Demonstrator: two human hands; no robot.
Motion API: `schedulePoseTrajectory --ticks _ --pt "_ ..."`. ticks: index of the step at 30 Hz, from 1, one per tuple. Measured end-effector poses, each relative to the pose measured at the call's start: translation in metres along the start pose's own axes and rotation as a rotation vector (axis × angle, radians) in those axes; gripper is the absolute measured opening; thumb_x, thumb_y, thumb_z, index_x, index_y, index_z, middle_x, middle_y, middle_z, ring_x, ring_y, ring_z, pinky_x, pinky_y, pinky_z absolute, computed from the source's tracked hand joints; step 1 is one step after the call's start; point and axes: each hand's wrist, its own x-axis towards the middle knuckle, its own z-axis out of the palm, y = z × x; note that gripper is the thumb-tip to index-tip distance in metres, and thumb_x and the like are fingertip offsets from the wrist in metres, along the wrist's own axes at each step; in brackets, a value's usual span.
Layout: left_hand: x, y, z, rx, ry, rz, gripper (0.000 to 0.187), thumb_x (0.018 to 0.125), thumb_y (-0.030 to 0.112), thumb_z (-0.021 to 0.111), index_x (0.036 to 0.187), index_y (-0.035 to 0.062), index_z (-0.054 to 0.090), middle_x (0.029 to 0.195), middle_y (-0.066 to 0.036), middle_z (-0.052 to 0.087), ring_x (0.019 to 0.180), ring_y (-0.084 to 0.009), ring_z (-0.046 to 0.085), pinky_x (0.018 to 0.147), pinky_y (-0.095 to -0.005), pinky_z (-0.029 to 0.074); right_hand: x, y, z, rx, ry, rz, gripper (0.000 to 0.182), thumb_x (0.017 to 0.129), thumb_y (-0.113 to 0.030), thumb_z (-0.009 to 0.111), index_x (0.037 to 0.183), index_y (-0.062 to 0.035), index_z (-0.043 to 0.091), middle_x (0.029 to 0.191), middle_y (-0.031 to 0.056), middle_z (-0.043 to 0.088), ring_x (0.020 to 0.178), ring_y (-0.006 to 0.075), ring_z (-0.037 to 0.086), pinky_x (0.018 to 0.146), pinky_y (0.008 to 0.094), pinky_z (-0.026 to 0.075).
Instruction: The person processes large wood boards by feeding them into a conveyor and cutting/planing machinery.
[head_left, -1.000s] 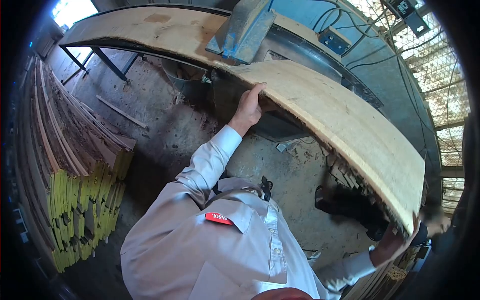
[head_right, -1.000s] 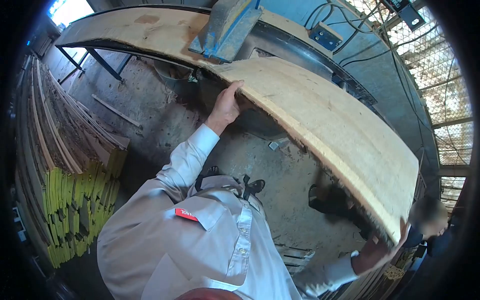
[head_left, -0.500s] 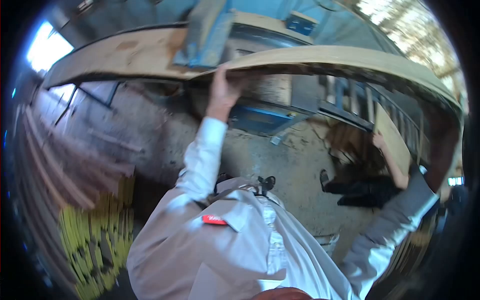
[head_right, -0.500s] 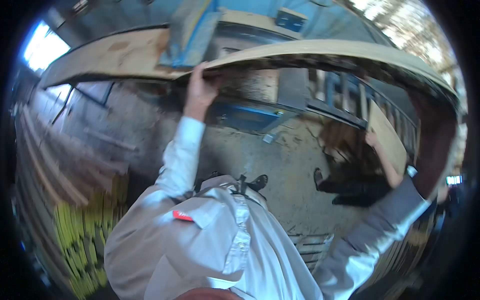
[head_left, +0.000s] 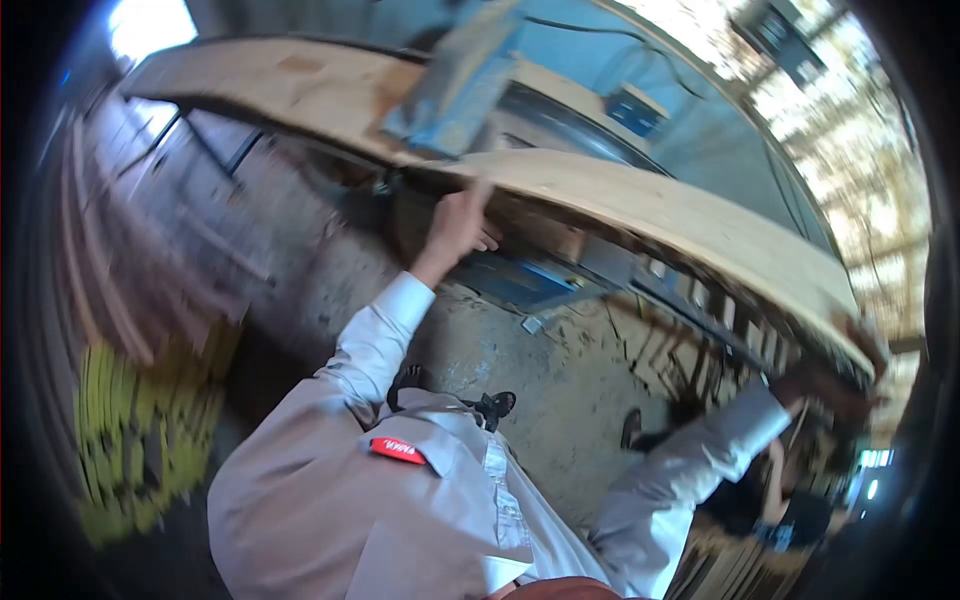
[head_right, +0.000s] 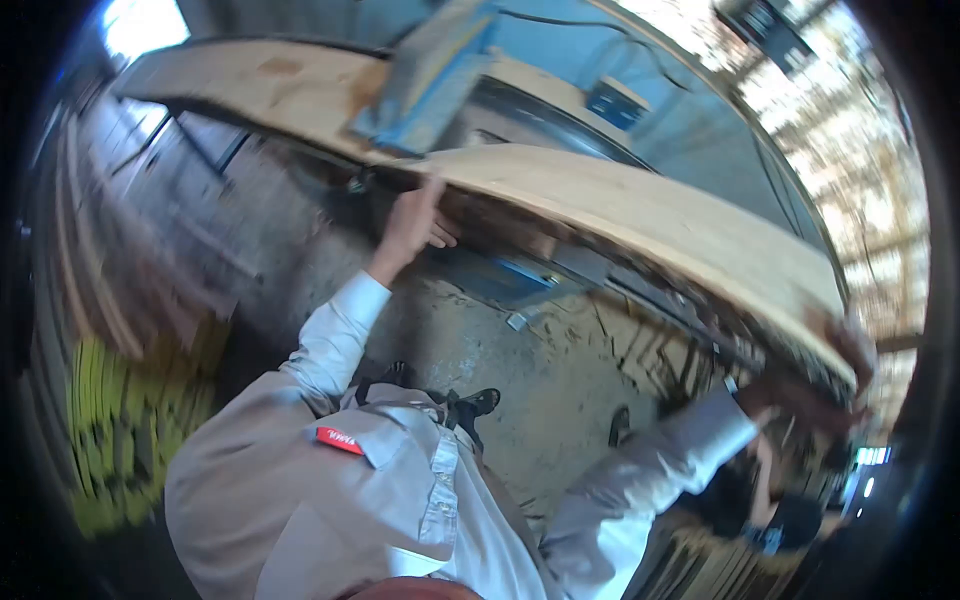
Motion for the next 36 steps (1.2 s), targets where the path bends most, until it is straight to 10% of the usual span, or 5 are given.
schedulePoseTrajectory --ticks 5,9,20,29,36 --pt "-0.029 0.02 0.021 0.66 0.436 1.141 0.07 0.091 0.066 0.055 0.118 0.001 0.055 0.115 -0.022 0.06 0.109 -0.0351 0.058 0.09 -0.0461 0.051 0.017 0.007 -0.024 0.34 -0.171 0.178 0.058 0.082 -0.058 0.038 0.076 -0.0031 0.058 0.076 0.0122 0.055 0.079 0.0291 0.056 0.079 0.0465 0.046" --pt "-0.008 0.042 0.075 0.547 0.251 1.465 0.062 0.094 0.066 0.051 0.098 0.0042 0.062 0.082 -0.008 0.064 0.074 -0.0278 0.065 0.068 -0.0403 0.055 0.009 -0.006 -0.027 0.297 -0.154 0.21 0.052 0.082 -0.05 0.04 0.075 -0.0021 0.059 0.076 0.0134 0.055 0.078 0.0292 0.056 0.079 0.0462 0.046" --pt "-0.031 0.075 -0.006 0.171 0.228 1.374 0.073 0.09 0.076 0.044 0.072 0.0066 0.057 0.067 -0.009 0.059 0.063 -0.0331 0.064 0.057 -0.039 0.05 0.07 -0.097 0.008 0.119 -0.187 0.001 0.051 0.089 -0.046 0.04 0.088 0.0028 0.057 0.093 0.0196 0.055 0.092 0.0329 0.055 0.087 0.0475 0.045" --pt "-0.011 0.121 -0.049 0.075 0.161 1.356 0.058 0.103 0.045 0.043 0.066 0.001 0.043 0.058 -0.014 0.038 0.05 -0.0333 0.037 0.049 -0.0413 0.034 0.11 -0.113 0.148 -0.122 -0.494 -0.074 0.059 0.092 -0.054 0.043 0.104 0.0038 0.052 0.109 0.0227 0.052 0.107 0.0352 0.052 0.098 0.048 0.039" --pt "-0.007 0.114 -0.053 0.057 0.214 1.356 0.055 0.104 0.04 0.044 0.064 0.0021 0.039 0.057 -0.011 0.031 0.052 -0.0231 0.03 0.049 -0.0383 0.031 0.089 -0.143 0.046 -0.179 -0.169 -0.114 0.068 0.094 -0.059 0.045 0.117 0.0046 0.049 0.122 0.0251 0.051 0.118 0.0369 0.049 0.107 0.0484 0.035"
